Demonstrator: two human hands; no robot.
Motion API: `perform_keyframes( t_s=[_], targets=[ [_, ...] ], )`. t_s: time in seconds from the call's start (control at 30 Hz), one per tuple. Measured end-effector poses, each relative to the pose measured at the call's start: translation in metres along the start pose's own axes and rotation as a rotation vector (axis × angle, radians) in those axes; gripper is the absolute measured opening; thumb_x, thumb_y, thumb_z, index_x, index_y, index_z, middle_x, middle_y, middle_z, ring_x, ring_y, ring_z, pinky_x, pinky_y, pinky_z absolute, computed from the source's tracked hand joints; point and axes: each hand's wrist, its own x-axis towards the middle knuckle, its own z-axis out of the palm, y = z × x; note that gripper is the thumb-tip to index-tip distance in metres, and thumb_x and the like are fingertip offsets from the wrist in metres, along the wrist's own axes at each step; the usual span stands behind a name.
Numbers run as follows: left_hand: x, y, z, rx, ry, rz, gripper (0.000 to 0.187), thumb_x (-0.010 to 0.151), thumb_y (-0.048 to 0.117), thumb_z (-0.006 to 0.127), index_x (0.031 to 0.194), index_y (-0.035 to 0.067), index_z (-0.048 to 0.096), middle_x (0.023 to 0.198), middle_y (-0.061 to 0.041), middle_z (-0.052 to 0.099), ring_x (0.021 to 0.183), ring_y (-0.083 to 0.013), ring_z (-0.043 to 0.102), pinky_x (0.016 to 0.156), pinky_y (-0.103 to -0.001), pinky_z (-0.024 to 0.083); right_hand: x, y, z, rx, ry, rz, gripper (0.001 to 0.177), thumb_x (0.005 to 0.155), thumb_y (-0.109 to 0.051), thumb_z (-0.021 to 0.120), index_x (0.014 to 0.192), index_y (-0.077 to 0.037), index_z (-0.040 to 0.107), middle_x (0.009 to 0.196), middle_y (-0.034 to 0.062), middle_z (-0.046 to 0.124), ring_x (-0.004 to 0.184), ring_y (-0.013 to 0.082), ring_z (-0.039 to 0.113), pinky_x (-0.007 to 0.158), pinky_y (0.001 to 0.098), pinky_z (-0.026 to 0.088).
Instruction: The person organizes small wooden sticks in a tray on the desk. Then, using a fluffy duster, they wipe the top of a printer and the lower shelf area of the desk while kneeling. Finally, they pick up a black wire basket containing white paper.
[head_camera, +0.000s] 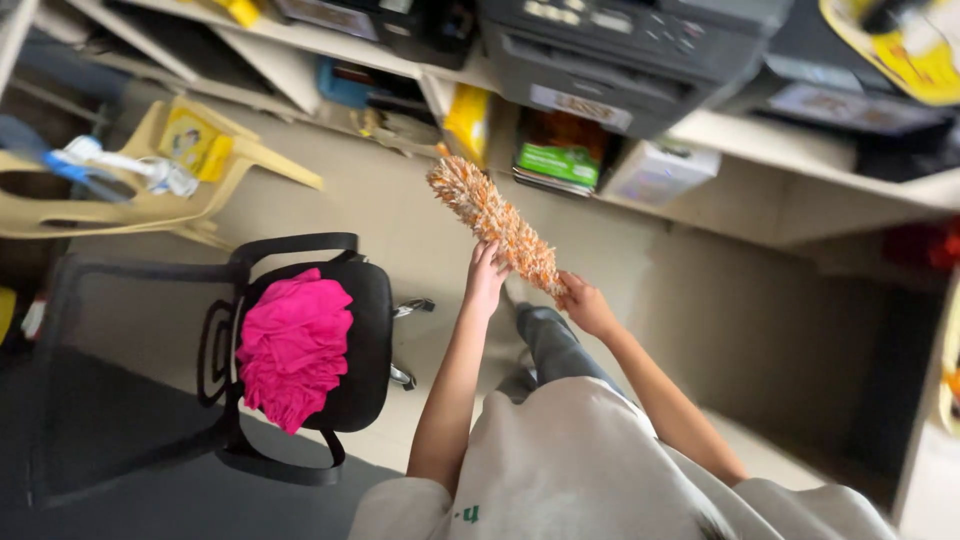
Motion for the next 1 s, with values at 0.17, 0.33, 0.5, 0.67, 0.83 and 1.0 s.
perform_keyframes(
  t_s=[0.17, 0.33, 0.5, 0.67, 0.83, 1.0],
  targets=[
    [-0.064, -0.043, 0.037, 0.214, -0.065, -0.054, 0.060, 0.093, 0.025, 0.070, 0.146, 0.021, 0.041, 0.134, -0.003, 0.055, 0.117, -0.0179, 0.055, 0.090, -0.043, 0.051, -0.083, 0.036, -0.006, -0.100, 0.115, -0.072, 0.055, 0.074, -0.002, 0.069, 0.128, -0.005, 0.057, 0.119, 0.0185, 0.064, 0.109, 0.0415, 0.062, 0.091, 0.0472, 0.053],
    [-0.088, -0.084, 0.074, 0.350, -0.157, -0.174, 0.062, 0.093, 0.023, 0.068, 0.148, 0.025, 0.039, 0.141, 0.002, 0.053, 0.124, -0.0145, 0.054, 0.093, -0.041, 0.051, -0.136, 0.053, -0.028, -0.181, 0.218, 0.039, 0.053, 0.075, -0.003, 0.067, 0.126, -0.006, 0.054, 0.118, 0.0173, 0.063, 0.114, 0.0402, 0.060, 0.091, 0.0497, 0.050],
    [-0.066, -0.156, 0.109, 0.487, -0.328, -0.247, 0.056, 0.096, 0.021, 0.065, 0.147, 0.019, 0.044, 0.138, 0.001, 0.057, 0.122, -0.0140, 0.056, 0.089, -0.038, 0.051, -0.185, 0.084, -0.060, -0.215, 0.350, 0.209, 0.054, 0.076, -0.005, 0.067, 0.127, -0.008, 0.051, 0.121, 0.0158, 0.061, 0.119, 0.0376, 0.057, 0.095, 0.0507, 0.046],
    [-0.073, -0.226, 0.197, 0.638, -0.457, -0.362, 0.054, 0.098, 0.020, 0.063, 0.149, 0.018, 0.044, 0.136, -0.001, 0.059, 0.111, -0.0141, 0.059, 0.082, -0.030, 0.052, -0.237, 0.108, -0.116, -0.182, 0.505, 0.332, 0.053, 0.077, -0.009, 0.069, 0.126, -0.008, 0.049, 0.123, 0.0152, 0.059, 0.120, 0.0365, 0.055, 0.097, 0.0501, 0.043],
    [-0.117, -0.302, 0.299, 0.738, -0.593, -0.429, 0.061, 0.096, 0.022, 0.062, 0.152, 0.021, 0.037, 0.140, 0.000, 0.056, 0.115, -0.0133, 0.060, 0.086, -0.032, 0.054, -0.301, 0.141, -0.190, -0.150, 0.633, 0.436, 0.051, 0.077, -0.009, 0.069, 0.125, -0.007, 0.050, 0.121, 0.0158, 0.060, 0.117, 0.0373, 0.056, 0.093, 0.0502, 0.045],
    [-0.148, -0.422, 0.359, 0.718, -0.675, -0.537, 0.057, 0.100, 0.024, 0.061, 0.152, 0.016, 0.040, 0.139, -0.005, 0.058, 0.117, -0.0148, 0.062, 0.090, -0.034, 0.055, -0.383, 0.195, -0.262, -0.069, 0.831, 0.472, 0.045, 0.083, -0.005, 0.066, 0.126, -0.006, 0.053, 0.118, 0.0183, 0.064, 0.113, 0.0397, 0.061, 0.090, 0.0479, 0.050]
  ],
)
